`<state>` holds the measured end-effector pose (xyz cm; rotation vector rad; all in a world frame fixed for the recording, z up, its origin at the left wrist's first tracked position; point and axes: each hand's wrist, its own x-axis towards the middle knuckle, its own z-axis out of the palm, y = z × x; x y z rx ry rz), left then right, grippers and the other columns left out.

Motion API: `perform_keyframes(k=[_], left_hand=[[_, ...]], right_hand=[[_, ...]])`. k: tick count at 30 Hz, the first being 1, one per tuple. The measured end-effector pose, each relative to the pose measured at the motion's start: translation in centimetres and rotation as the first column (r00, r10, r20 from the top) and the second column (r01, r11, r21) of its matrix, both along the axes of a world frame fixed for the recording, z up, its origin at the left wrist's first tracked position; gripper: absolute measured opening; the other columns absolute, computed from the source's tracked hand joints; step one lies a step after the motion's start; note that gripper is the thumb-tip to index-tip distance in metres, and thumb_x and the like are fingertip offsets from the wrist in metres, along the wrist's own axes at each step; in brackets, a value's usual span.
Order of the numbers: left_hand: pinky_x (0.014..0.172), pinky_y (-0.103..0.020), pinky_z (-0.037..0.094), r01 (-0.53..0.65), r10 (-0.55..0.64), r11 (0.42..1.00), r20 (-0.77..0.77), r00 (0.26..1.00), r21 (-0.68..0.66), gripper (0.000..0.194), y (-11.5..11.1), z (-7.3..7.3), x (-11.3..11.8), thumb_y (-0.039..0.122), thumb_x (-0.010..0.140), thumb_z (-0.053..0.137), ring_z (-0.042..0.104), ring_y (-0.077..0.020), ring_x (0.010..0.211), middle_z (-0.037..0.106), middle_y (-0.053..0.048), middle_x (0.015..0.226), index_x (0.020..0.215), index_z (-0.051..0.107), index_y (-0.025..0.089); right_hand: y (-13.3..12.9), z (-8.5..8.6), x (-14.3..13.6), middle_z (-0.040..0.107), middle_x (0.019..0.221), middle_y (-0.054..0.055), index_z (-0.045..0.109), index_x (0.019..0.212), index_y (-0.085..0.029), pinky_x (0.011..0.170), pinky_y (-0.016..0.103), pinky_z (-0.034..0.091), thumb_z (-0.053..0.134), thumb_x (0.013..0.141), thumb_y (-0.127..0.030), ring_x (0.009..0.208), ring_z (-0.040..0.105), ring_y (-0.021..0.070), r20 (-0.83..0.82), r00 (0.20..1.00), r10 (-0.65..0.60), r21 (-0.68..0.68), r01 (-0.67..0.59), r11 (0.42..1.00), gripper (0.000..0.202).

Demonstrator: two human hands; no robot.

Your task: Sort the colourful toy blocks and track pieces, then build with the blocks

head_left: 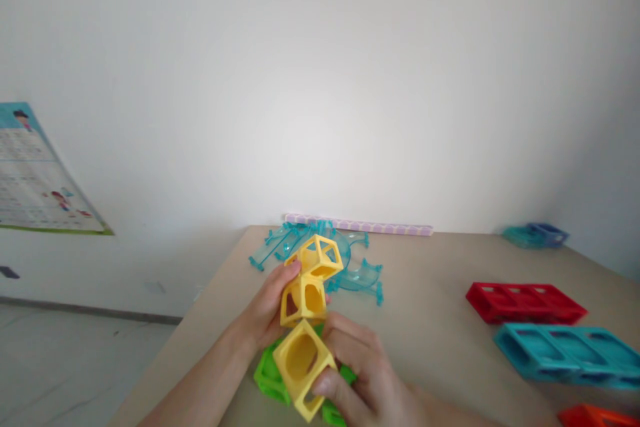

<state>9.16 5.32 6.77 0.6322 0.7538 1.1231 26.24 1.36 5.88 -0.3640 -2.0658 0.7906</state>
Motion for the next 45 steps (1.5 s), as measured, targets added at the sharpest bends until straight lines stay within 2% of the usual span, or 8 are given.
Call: perform_keyframes(k=[5, 8, 16, 22, 28, 36, 40, 45], left_hand=[[0.063, -0.028, 0.056, -0.128, 0.118, 0.986, 0.1, 0.988, 0.104, 0.029, 0.9, 0.0, -0.5, 0.035, 0.078, 0.068, 0.069, -0.019, 0.065, 0.073, -0.009, 0.078, 0.094, 0.065, 0.01], [0.072, -0.03, 0.057, -0.174, 0.151, 0.965, 0.129, 0.98, 0.196, 0.031, 1.2, -0.1, -0.7, 0.025, 0.075, 0.072, 0.071, -0.0198, 0.076, 0.073, -0.007, 0.092, 0.103, 0.062, 0.014], [0.081, -0.036, 0.056, 0.008, -0.014, 0.935, 0.014, 1.0, 0.356, 0.039, 0.2, 0.1, -0.8, 0.016, 0.07, 0.076, 0.069, -0.026, 0.095, 0.07, -0.009, 0.105, 0.105, 0.058, 0.017], [0.076, -0.033, 0.056, -0.045, 0.044, 0.926, 0.01, 0.999, 0.374, 0.036, 0.2, 0.3, -0.7, 0.015, 0.068, 0.077, 0.069, -0.0215, 0.085, 0.07, -0.005, 0.097, 0.099, 0.058, 0.018], [0.066, -0.027, 0.054, -0.084, 0.101, 0.927, -0.027, 0.995, 0.366, 0.041, 0.3, 0.3, -0.6, 0.017, 0.063, 0.08, 0.066, -0.016, 0.07, 0.066, -0.001, 0.081, 0.097, 0.057, 0.017], [0.057, -0.022, 0.049, -0.046, 0.074, 0.918, -0.056, 0.996, 0.394, 0.038, 0.1, 0.1, -0.8, 0.016, 0.061, 0.081, 0.06, -0.011, 0.06, 0.059, 0.003, 0.072, 0.081, 0.049, 0.018], [0.057, -0.022, 0.05, -0.045, 0.069, 0.916, -0.047, 0.997, 0.399, 0.037, 0.2, 0.0, -0.9, 0.015, 0.062, 0.08, 0.06, -0.0105, 0.061, 0.061, 0.002, 0.076, 0.084, 0.05, 0.018], [0.062, -0.025, 0.054, -0.039, 0.044, 0.931, -0.005, 0.999, 0.364, 0.036, 0.2, -0.2, -1.0, 0.014, 0.062, 0.08, 0.065, -0.0135, 0.065, 0.065, 0.0, 0.079, 0.087, 0.054, 0.017]], right_hand=[[0.6, 0.6, 0.4, 0.052, 0.084, 0.004, 0.058, 0.081, -0.019, 0.066, 0.027, 0.045, 0.05, 0.092, -0.027, 0.076, 0.052, 0.0164, -0.208, 0.956, -0.209, -0.203, 0.167, 0.965, 0.016], [1.8, 1.0, 0.0, 0.051, 0.086, 0.004, 0.058, 0.084, -0.019, 0.056, 0.023, 0.045, 0.049, 0.094, -0.034, 0.07, 0.051, 0.0145, -0.297, 0.912, -0.283, -0.415, 0.144, 0.899, 0.02], [3.8, 0.3, -0.7, 0.052, 0.058, -0.002, 0.057, 0.074, -0.017, 0.049, 0.023, 0.04, 0.057, 0.083, -0.056, 0.052, 0.049, 0.013, -0.324, 0.867, -0.378, -0.76, -0.001, 0.65, 0.04], [4.3, 0.7, -0.4, 0.053, 0.059, -0.002, 0.058, 0.07, -0.017, 0.043, 0.021, 0.037, 0.062, 0.079, -0.055, 0.049, 0.044, 0.0104, -0.334, 0.856, -0.394, -0.797, -0.034, 0.603, 0.039], [5.0, 1.2, 0.2, 0.051, 0.057, -0.002, 0.061, 0.07, -0.013, 0.038, 0.015, 0.03, 0.066, 0.075, -0.034, 0.047, 0.038, 0.0068, -0.282, 0.925, -0.255, -0.891, -0.154, 0.427, 0.022], [5.1, 1.6, 0.1, 0.047, 0.051, -0.002, 0.057, 0.062, -0.014, 0.034, 0.013, 0.024, 0.061, 0.069, -0.021, 0.044, 0.038, 0.0064, -0.31, 0.918, -0.248, -0.916, -0.218, 0.337, 0.01], [4.6, 2.1, -0.2, 0.05, 0.054, -0.002, 0.057, 0.064, -0.015, 0.034, 0.012, 0.028, 0.061, 0.072, -0.023, 0.044, 0.04, 0.0061, -0.316, 0.91, -0.268, -0.927, -0.235, 0.293, 0.012], [4.1, 1.8, -0.3, 0.052, 0.056, -0.003, 0.058, 0.071, -0.014, 0.034, 0.009, 0.032, 0.061, 0.079, -0.022, 0.039, 0.04, 0.003, -0.276, 0.94, -0.199, -0.955, -0.245, 0.167, 0.012]])
